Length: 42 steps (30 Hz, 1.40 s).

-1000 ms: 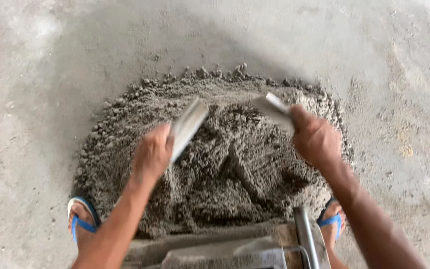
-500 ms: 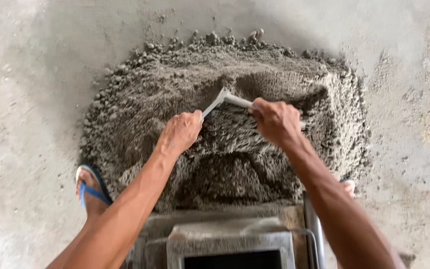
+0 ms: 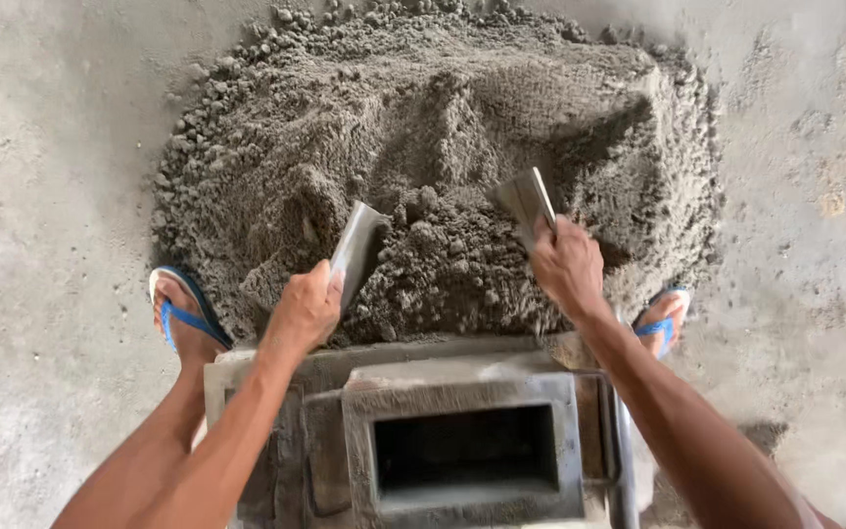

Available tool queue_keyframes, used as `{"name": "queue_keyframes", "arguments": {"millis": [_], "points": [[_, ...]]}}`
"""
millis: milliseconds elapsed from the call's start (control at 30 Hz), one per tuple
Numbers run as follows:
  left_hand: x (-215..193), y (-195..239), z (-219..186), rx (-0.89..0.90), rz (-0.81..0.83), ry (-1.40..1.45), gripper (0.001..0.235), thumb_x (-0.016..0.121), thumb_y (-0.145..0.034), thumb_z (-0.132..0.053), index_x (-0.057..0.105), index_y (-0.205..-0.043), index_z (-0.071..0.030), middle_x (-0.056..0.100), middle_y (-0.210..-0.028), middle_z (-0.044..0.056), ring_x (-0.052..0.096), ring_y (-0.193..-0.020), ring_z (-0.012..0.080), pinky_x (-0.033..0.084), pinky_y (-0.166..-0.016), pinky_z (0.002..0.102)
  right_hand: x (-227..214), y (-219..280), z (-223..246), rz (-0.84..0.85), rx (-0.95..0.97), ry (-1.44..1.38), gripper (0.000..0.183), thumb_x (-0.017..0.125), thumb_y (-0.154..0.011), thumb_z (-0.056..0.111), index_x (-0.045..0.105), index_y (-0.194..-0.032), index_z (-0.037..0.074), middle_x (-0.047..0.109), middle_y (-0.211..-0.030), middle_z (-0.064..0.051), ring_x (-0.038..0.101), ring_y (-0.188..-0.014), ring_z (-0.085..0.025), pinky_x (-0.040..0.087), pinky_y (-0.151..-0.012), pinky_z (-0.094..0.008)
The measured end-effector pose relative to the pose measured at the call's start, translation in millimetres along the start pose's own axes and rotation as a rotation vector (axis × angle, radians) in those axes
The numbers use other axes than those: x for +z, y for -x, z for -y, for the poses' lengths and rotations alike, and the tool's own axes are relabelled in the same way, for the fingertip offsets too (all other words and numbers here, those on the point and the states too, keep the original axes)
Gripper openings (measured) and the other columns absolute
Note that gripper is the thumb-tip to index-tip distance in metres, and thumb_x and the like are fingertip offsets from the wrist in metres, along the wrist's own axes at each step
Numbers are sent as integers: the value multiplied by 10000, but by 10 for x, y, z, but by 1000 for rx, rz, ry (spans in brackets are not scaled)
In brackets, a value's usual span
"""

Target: The person scoops wet concrete into a rectangular metal mold, levels the surface with a straight edge, and then flips the mold to release a formed brick. They stack the finished bricks next to a pile of others and repeat the process.

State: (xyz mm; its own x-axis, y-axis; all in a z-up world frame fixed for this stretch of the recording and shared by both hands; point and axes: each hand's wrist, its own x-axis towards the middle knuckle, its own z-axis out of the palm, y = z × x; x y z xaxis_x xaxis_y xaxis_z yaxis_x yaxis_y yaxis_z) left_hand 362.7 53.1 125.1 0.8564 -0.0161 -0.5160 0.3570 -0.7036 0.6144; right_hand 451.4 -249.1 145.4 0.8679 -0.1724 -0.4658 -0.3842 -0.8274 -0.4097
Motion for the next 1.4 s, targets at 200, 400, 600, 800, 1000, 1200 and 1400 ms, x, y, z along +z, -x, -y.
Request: {"name": "queue_keyframes", "arguments": {"millis": [200, 400, 600, 800, 1000, 1200, 1400], "points": [[466, -247, -127, -81, -59, 279, 326, 413, -862, -133, 563, -1020, 110, 626, -854, 325, 639, -765, 451, 488, -568, 525, 124, 163, 189, 58, 150, -167, 446, 376, -953, 356, 606, -786, 13, 626, -714, -240, 639, -718, -379, 474, -691, -528], [388, -225, -364, -81, -61, 316, 446, 419, -852, -117, 491, -1185, 170, 582, -989, 383, 596, -914, 491, 514, -674, 537, 572, -111, -55, 71, 171, -406, 361, 413, -940, 293, 597, -732, 62, 516, -611, -96, 502, -619, -215, 404, -583, -359], [262, -26, -482, 64, -164, 362, 366, 402, -887, -69, 476, -1080, 233, 602, -681, 326, 526, -437, 235, 397, -424, 320, 584, -61, -282, 1, 183, -591, 298, 433, -938, 295, 606, -838, 75, 490, -692, -61, 432, -645, -175, 380, -602, -327], [-32, 540, -902, 170, -254, 200, 375, 415, -924, -105, 460, -1160, 183, 603, -737, 299, 601, -526, 294, 470, -427, 346, 229, 135, -298, -86, 74, -678, 306, 433, -945, 294, 625, -937, 57, 515, -645, -64, 447, -555, -148, 377, -535, -325], [94, 935, -840, 387, -435, 156, 211, 404, -882, -25, 523, -927, 144, 467, -475, 182, 426, -362, 168, 301, -372, 303, -351, 1213, 88, -245, -169, -666, 317, 422, -961, 237, 618, -832, 26, 465, -605, -52, 394, -561, -119, 315, -526, -321], [176, 1431, -884, 414, -457, 102, 265, 428, -869, 8, 503, -1050, 186, 545, -584, 279, 560, -457, 332, 385, -430, 405, -239, 1555, -38, -492, -385, -595, 362, 471, -984, 177, 462, -631, 100, 389, -473, -20, 350, -472, -132, 325, -514, -303], [283, 1499, -763, 376, -434, -24, 229, 488, -871, -133, 523, -1026, 33, 607, -679, 262, 645, -621, 407, 507, -517, 514, -348, 1869, 80, -595, -503, -542, 390, 464, -997, 256, 462, -633, 114, 413, -446, -40, 357, -428, -140, 338, -493, -300]]}}
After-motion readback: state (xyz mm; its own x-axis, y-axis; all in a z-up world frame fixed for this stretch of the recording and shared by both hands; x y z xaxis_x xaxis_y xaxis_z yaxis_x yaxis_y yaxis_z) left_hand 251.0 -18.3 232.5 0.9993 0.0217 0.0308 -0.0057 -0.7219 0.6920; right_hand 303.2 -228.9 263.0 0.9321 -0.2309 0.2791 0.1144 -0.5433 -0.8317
